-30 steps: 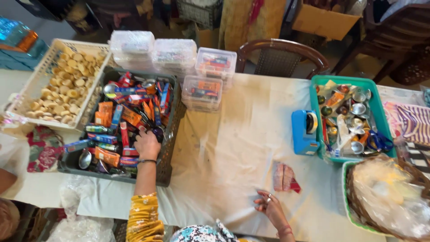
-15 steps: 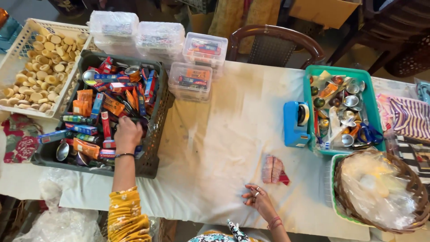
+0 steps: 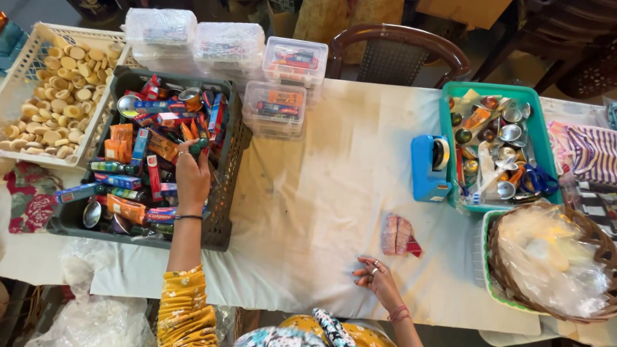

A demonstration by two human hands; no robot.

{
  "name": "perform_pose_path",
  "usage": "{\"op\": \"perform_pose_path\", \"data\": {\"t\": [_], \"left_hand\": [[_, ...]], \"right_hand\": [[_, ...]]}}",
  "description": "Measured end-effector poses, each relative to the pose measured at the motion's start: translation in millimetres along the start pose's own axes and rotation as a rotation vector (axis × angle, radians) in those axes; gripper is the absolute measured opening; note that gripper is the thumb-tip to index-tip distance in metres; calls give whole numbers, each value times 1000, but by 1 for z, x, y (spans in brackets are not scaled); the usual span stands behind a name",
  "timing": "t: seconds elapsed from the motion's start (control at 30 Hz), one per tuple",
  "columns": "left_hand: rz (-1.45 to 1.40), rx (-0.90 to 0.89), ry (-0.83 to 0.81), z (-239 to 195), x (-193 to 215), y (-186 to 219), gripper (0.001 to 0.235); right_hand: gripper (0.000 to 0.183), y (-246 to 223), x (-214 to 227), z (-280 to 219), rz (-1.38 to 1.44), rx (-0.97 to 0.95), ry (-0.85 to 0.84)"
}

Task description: The person places a small plastic container into a larger clear plastic box, then wraps the box in bubble wrap and secures it with tape. They then pick up several small tubes and a red cloth from a basket and place them on the table.

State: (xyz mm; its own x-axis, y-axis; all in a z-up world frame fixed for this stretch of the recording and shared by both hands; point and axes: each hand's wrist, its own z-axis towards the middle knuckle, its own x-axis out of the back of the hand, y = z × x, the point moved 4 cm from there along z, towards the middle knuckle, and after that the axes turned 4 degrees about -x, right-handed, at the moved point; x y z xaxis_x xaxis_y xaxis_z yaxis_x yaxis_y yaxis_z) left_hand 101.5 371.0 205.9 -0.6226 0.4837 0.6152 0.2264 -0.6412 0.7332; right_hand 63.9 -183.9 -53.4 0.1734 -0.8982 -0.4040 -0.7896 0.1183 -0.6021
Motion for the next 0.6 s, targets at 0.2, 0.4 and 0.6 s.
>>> {"op": "perform_pose_path", "data": {"t": [0.2,0.4,0.6], "left_hand": [[143,-371,130,-7,15,70,34],[133,-646,-167,-89,-35,155,22],[-197,-571,-743,-153,-118,183,35]], "right_hand": [[33,2,-1,3,-3,38,11],[47,-25,-63,-11,-282,251,35],[57,-110,-176,-51,99,307,-489]]}}
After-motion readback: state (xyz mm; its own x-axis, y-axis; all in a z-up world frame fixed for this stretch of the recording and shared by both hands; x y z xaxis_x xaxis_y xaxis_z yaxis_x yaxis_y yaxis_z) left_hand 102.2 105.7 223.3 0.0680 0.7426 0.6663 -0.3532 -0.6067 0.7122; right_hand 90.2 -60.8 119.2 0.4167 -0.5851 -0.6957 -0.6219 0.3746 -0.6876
